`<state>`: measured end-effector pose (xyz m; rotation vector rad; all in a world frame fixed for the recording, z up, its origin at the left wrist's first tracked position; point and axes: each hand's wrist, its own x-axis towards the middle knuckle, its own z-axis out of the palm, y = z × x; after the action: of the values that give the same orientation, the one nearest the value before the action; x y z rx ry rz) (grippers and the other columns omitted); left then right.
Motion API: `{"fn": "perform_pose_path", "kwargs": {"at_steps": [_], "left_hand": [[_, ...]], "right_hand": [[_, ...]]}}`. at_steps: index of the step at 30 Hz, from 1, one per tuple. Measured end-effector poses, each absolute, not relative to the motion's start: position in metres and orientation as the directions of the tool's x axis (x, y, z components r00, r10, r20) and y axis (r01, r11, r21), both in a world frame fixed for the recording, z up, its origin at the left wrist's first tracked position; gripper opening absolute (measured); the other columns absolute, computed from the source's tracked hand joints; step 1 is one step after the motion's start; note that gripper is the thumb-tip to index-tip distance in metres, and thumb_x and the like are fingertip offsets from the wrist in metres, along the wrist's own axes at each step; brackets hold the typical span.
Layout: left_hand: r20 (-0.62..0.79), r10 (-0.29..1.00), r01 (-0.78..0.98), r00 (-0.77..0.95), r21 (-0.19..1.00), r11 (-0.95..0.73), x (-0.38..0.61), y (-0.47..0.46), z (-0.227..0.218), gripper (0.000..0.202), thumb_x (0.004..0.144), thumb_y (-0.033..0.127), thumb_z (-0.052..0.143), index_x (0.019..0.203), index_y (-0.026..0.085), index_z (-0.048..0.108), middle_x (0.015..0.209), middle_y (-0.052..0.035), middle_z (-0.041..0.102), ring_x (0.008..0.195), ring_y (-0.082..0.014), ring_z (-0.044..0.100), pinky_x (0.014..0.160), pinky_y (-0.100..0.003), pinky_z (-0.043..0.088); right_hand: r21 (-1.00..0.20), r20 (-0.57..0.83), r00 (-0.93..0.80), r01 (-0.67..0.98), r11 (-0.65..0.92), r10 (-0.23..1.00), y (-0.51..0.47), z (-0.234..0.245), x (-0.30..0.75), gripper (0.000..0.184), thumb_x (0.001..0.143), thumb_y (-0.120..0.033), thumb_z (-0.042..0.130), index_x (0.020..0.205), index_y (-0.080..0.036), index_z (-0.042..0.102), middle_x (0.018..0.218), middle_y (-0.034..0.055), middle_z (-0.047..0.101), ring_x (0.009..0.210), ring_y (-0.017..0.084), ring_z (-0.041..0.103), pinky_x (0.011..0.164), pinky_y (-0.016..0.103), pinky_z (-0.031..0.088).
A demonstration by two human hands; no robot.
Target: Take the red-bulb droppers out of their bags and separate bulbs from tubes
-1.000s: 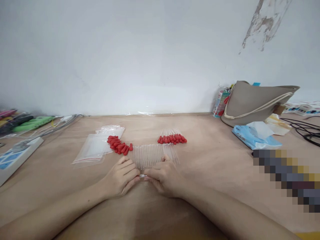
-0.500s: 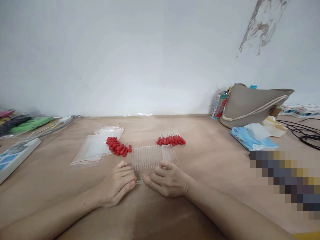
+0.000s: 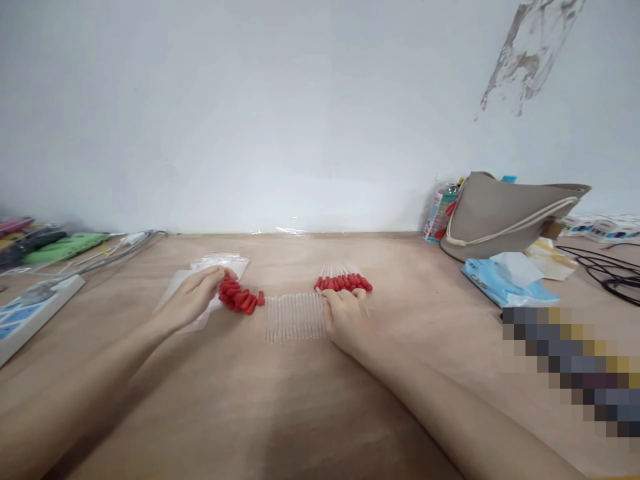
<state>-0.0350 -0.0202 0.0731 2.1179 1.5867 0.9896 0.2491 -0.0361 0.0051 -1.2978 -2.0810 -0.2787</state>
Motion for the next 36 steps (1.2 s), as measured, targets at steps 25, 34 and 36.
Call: {"fn": "perform_pose_path", "kwargs": {"at_steps": [25,34,36], "left_hand": [[0.199,0.979,0.838,-0.041,0.541,-0.075,-0.082,0.071,0.054,0.04,0.06,0.057,0.056,0.066,0.018,0.061,0.068,-0.0036,0.067,0.068,-0.0189,0.061,0.058,-0.024,0.043],[0.248,0.959,0.865,-0.137,0.502,-0.006,-0.087,0.067,0.07,0.045,0.076,0.053,0.036,0.073,0.019,0.064,0.077,-0.0033,0.07,0.077,-0.0215,0.061,0.064,-0.025,0.042],[0.307,0.939,0.876,-0.157,0.482,-0.011,-0.08,0.062,0.077,0.042,0.077,0.051,0.036,0.076,0.019,0.064,0.081,-0.0025,0.069,0.081,-0.0218,0.06,0.066,-0.025,0.041]], "right_hand": [[-0.02,0.551,-0.389,0.878,0.477,0.738,-0.041,-0.003,0.237,0.021,0.082,-0.028,0.044,0.083,-0.014,0.06,0.072,0.0067,0.063,0.074,0.019,0.054,0.071,0.032,0.024],[-0.024,0.499,-0.4,0.88,0.474,0.769,-0.046,0.002,0.237,0.031,0.082,-0.043,0.045,0.076,-0.015,0.057,0.074,0.0078,0.063,0.076,0.02,0.054,0.074,0.034,0.024],[-0.033,0.499,-0.399,0.878,0.477,0.769,-0.047,0.002,0.236,0.034,0.081,-0.046,0.045,0.074,-0.015,0.057,0.073,0.0077,0.063,0.075,0.02,0.054,0.074,0.034,0.024]]}}
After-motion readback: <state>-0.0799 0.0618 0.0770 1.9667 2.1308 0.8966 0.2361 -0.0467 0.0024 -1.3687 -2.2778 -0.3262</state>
